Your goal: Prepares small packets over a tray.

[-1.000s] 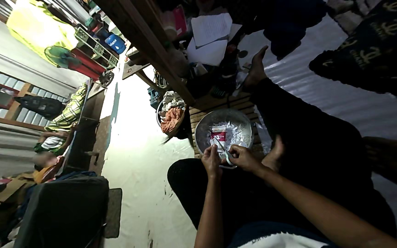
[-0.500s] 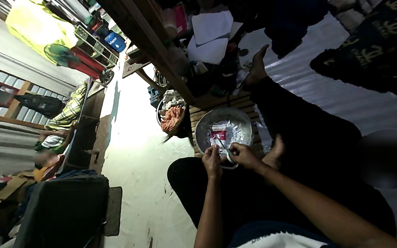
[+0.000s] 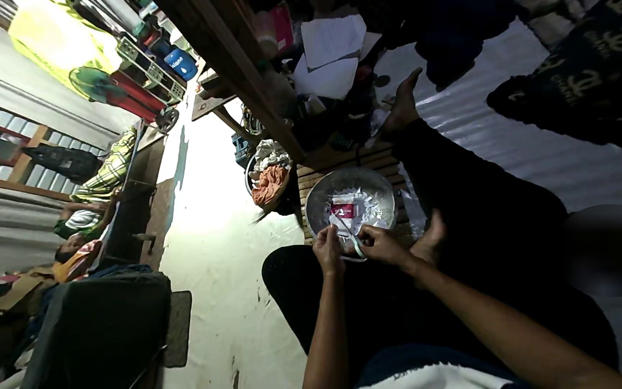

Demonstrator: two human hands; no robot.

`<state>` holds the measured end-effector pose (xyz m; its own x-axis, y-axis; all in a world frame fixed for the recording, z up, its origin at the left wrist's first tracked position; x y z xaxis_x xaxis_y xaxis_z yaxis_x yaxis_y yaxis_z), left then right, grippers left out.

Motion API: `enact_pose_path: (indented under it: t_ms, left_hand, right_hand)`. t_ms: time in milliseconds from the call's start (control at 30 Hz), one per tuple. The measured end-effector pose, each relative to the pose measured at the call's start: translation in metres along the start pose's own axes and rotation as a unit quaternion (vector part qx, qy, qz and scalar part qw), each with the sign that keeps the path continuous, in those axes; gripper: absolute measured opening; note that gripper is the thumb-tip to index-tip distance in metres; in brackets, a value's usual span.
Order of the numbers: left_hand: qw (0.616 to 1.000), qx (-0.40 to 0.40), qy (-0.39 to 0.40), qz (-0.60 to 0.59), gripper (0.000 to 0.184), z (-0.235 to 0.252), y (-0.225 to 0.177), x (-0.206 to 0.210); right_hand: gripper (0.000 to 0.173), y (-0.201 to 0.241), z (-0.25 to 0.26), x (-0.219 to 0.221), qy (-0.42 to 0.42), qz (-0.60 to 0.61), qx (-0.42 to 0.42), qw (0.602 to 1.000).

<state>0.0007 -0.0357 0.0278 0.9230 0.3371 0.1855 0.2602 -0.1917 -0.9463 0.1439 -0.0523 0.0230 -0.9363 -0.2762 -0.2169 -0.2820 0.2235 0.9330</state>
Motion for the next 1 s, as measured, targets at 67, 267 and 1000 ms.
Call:
enact_pose_path:
  t_ms: [67,267,1000]
  left_hand:
    - [1.0,0.006,0.002,-0.005,0.011,0.0011,-0.0016,0.0007]
    - [1.0,0.004,0.01,-0.005,0.009,-0.001,0.0018,0.0046]
    - [1.0,0.004,0.025,-0.003,0.009,-0.0029,-0.0003,0.0032]
  right_hand:
    - [0.032,-0.0016,-0.0005,0.0029,0.007,-0.002,0.002,1.0]
    - [0.032,-0.0015,-0.0005,0.005,-0.009,0.0,-0.013,1.0]
    - [0.026,-0.0017,0.0003,0.0014,-0.019,0.032,-0.025,0.999]
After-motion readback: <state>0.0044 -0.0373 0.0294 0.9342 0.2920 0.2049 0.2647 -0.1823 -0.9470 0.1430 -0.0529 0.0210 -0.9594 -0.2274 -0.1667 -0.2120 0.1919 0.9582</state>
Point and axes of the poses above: each hand's wrist, its own z-axis towards the middle knuckle, its own x-axis out of the palm, y = z × x, the point moved 4 cm from there along z, towards the middle knuckle, and after that the axes turned 2 degrees about x, right-handed, at the moved point
